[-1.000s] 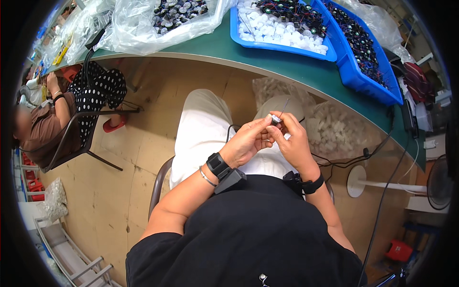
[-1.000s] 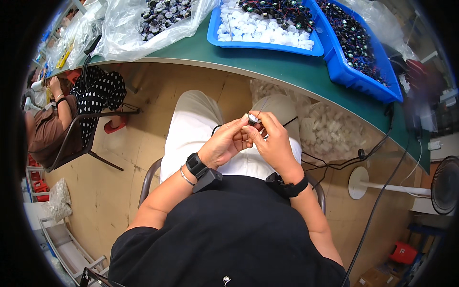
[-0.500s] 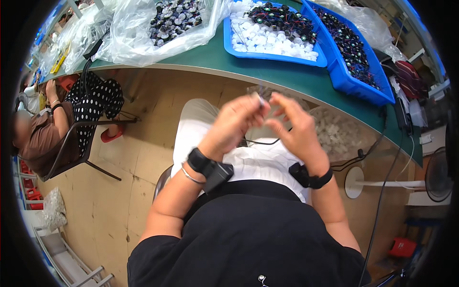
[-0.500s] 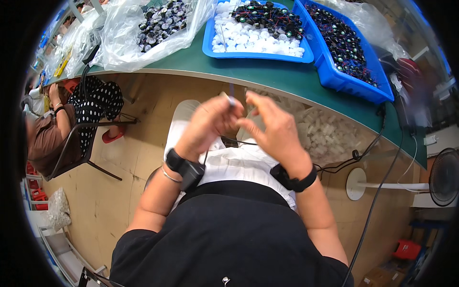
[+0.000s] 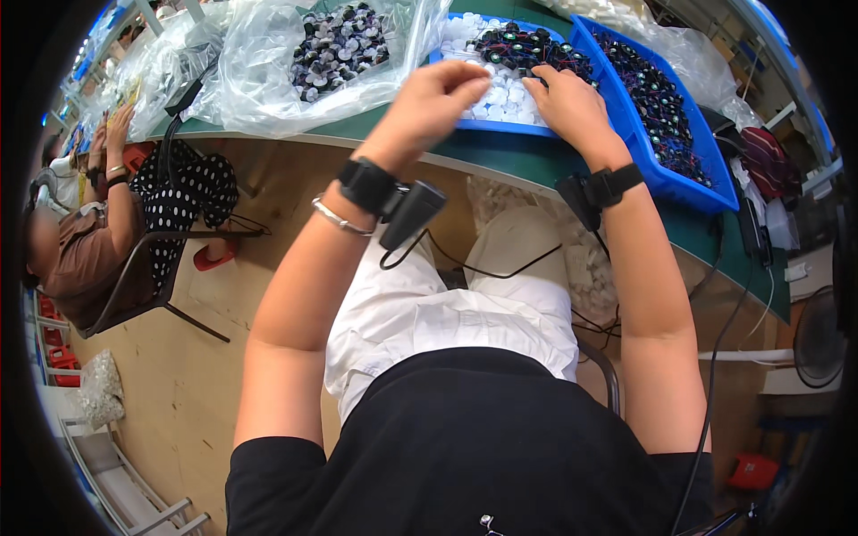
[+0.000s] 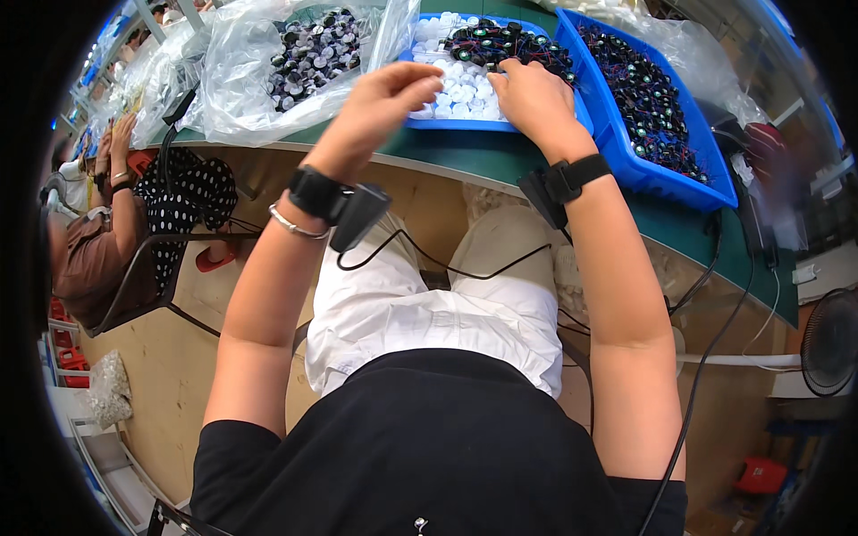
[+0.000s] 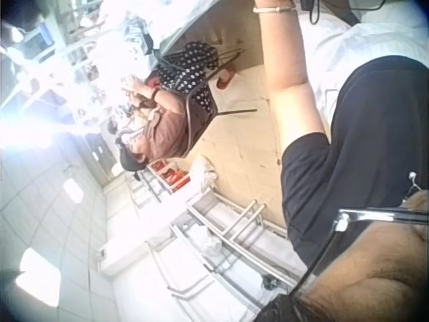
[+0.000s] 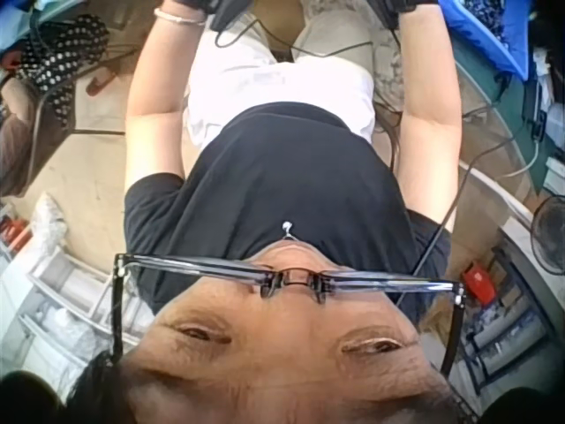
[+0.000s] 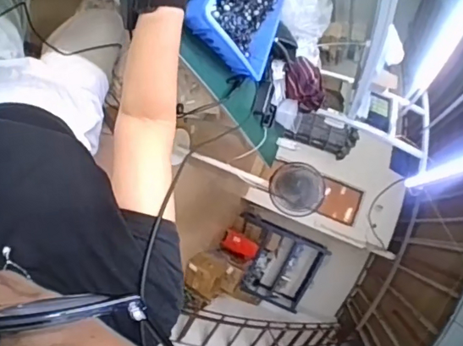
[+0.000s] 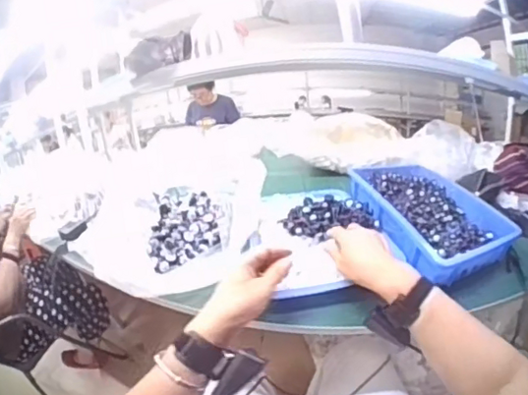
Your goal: The person repeatedly picks small white plastic caps and black electronic modules with wires from blue trays, inserts the modules into the caps, and places the assembled units back into a tray. The process is performed one at a time by hand.
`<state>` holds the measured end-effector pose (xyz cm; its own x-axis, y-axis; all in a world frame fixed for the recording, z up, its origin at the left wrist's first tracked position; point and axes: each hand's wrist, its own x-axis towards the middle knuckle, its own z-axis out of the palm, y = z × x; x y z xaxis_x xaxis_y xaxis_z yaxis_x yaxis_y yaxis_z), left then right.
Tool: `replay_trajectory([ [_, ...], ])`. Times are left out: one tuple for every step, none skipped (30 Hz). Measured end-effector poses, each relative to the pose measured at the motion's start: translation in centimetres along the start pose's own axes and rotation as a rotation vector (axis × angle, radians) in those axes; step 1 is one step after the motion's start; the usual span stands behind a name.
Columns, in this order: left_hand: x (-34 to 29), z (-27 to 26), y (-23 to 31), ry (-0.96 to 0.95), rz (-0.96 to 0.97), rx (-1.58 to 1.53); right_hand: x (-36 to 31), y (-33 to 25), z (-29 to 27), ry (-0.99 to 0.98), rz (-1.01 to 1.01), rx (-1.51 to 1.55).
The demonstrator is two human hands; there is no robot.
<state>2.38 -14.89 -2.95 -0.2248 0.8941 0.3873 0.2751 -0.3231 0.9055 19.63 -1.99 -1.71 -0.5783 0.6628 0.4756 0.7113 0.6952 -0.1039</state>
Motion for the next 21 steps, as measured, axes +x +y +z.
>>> replay_trajectory([
  [0.2,0.7,-1.0,-0.036,0.052,0.16,0.3,-0.2,0.1,-0.024,0.024,-0.007],
  [0.7,1.2,-1.7,-0.072,0.106,0.322,0.6,-0.4,0.0,-0.045,0.048,-0.015],
  [1.2,1.6,-2.3,-0.062,0.173,0.472,0.9,-0.6,0.0,-0.066,0.071,-0.022],
  [1.8,2.0,-2.4,-0.055,0.242,0.624,1.2,-0.5,0.1,-0.056,0.091,-0.016],
  [2.3,2.4,-2.5,-0.047,0.311,0.777,1.3,-0.2,0.2,-0.046,0.11,-0.009],
  [2.7,2.7,-2.6,-0.069,0.3,0.792,1.5,0.1,0.4,-0.036,0.128,-0.002],
  [3.0,2.9,-2.5,-0.092,0.287,0.811,1.6,0.5,0.6,-0.018,0.132,0.0],
  [3.2,3.1,-2.4,-0.114,0.275,0.829,1.6,0.8,0.8,-0.002,0.103,0.005],
  [3.7,3.2,-2.7,-0.113,0.291,0.851,1.6,1.1,1.0,0.015,0.075,0.011],
  [4.0,3.2,-2.7,-0.136,0.258,0.885,1.6,1.1,1.2,0.028,0.045,0.018],
  [4.2,3.2,-2.7,-0.159,0.226,0.917,1.6,0.9,1.3,0.007,0.039,0.035],
  [4.3,3.2,-2.7,-0.182,0.193,0.949,1.7,0.8,1.4,-0.01,0.033,0.028],
  [4.3,3.2,-2.8,-0.158,0.213,0.945,1.9,0.9,1.4,-0.025,0.029,0.018],
  [4.3,3.1,-2.8,-0.145,0.207,0.943,2.0,0.8,1.4,-0.04,0.026,0.009],
  [4.3,3.1,-2.9,-0.133,0.202,0.941,2.1,0.7,1.3,-0.065,0.053,0.008],
  [4.2,3.1,-2.8,-0.12,0.197,0.938,2.2,0.4,1.0,-0.089,0.079,0.007],
  [4.1,3.0,-2.8,-0.112,0.206,0.921,2.2,0.3,0.8,-0.112,0.107,0.005],
  [4.0,2.9,-2.8,-0.104,0.215,0.903,2.3,0.6,1.1,-0.074,0.105,0.058],
  [4.0,2.8,-2.8,-0.098,0.227,0.883,2.4,1.1,1.6,-0.034,0.106,0.109],
  [4.0,2.9,-2.8,-0.092,0.235,0.874,2.5,1.6,1.9,0.007,0.107,0.16],
  [4.1,3.0,-2.7,-0.086,0.243,0.865,2.5,2.1,2.1,0.047,0.11,0.205],
])
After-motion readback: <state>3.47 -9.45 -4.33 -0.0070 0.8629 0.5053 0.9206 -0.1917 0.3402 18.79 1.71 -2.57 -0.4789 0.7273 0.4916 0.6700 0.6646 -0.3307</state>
